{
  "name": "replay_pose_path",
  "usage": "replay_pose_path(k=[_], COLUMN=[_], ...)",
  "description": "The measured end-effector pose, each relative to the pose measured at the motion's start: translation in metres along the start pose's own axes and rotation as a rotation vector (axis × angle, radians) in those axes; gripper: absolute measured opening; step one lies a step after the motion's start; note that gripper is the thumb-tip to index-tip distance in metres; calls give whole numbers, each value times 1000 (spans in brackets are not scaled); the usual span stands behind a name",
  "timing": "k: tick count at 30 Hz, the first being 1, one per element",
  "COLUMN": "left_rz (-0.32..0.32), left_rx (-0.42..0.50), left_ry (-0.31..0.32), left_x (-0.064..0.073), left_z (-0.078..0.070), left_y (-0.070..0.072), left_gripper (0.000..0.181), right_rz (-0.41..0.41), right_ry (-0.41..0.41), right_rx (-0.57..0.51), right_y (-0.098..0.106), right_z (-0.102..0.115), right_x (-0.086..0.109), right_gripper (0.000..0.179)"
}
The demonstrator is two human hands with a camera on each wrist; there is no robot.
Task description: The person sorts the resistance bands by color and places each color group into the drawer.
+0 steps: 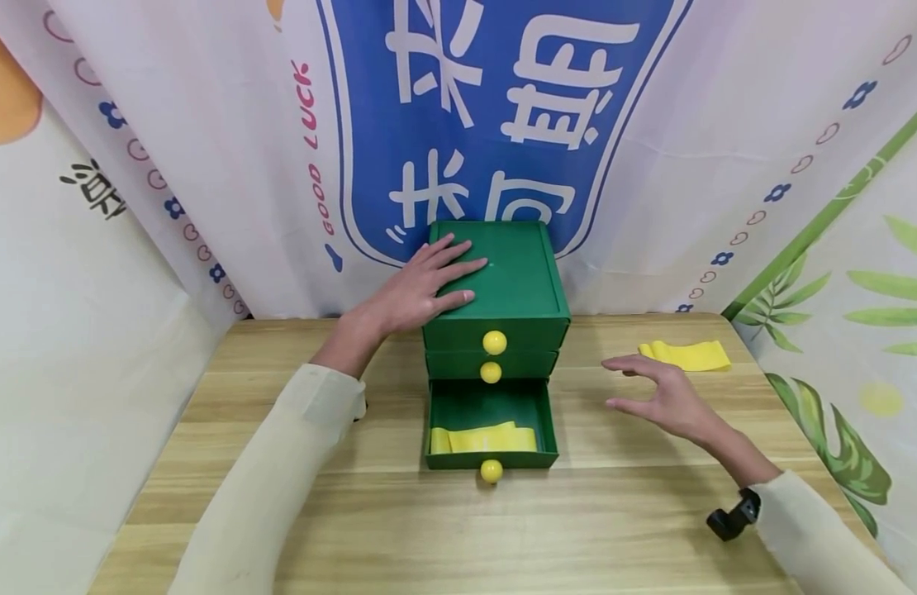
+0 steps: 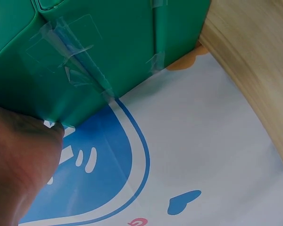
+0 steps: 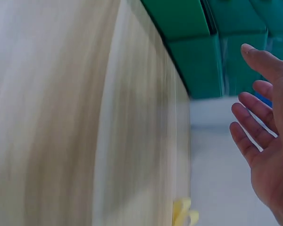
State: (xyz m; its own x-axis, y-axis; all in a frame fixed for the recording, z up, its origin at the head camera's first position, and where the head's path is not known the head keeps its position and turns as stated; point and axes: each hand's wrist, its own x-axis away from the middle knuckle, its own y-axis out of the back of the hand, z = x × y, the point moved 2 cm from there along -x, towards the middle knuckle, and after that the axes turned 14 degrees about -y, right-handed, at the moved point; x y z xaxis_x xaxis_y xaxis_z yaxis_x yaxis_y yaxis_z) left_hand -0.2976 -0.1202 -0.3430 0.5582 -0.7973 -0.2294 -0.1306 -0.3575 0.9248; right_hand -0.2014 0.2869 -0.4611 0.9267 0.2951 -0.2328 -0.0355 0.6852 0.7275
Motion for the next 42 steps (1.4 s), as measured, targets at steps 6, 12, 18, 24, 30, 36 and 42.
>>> replay_pose_path(k=[6,12,18,24,30,36,42], left_rz=[2,9,0,-5,-7,-19,-25], left_rx=[-3,-5,7,3,5,8,8], left_ry=[-1,-1,2,0,-1,-9,-11], left_x=[0,-1,-1,-1,0,1,1], left_z=[1,1,0,1,2,2,3], left_y=[0,-2,-2,-2,-3,-2,-3], left_gripper=[60,60,60,60,59,60,59], right_rz=[-69,-92,-70,-12,18,48,102], right_ry=[-26,-99,-165,-254,-309,-367,-413], right_rx=[95,115,116,106,124,156,182], right_y=[16,26,35,43,48,49,46], right_z=[-21,-44,-63,-77,-92,-105,-118], right_x=[-4,-6,-11,-14,-17,-21,-26], right_gripper=[56,55,56,61,64,69,74])
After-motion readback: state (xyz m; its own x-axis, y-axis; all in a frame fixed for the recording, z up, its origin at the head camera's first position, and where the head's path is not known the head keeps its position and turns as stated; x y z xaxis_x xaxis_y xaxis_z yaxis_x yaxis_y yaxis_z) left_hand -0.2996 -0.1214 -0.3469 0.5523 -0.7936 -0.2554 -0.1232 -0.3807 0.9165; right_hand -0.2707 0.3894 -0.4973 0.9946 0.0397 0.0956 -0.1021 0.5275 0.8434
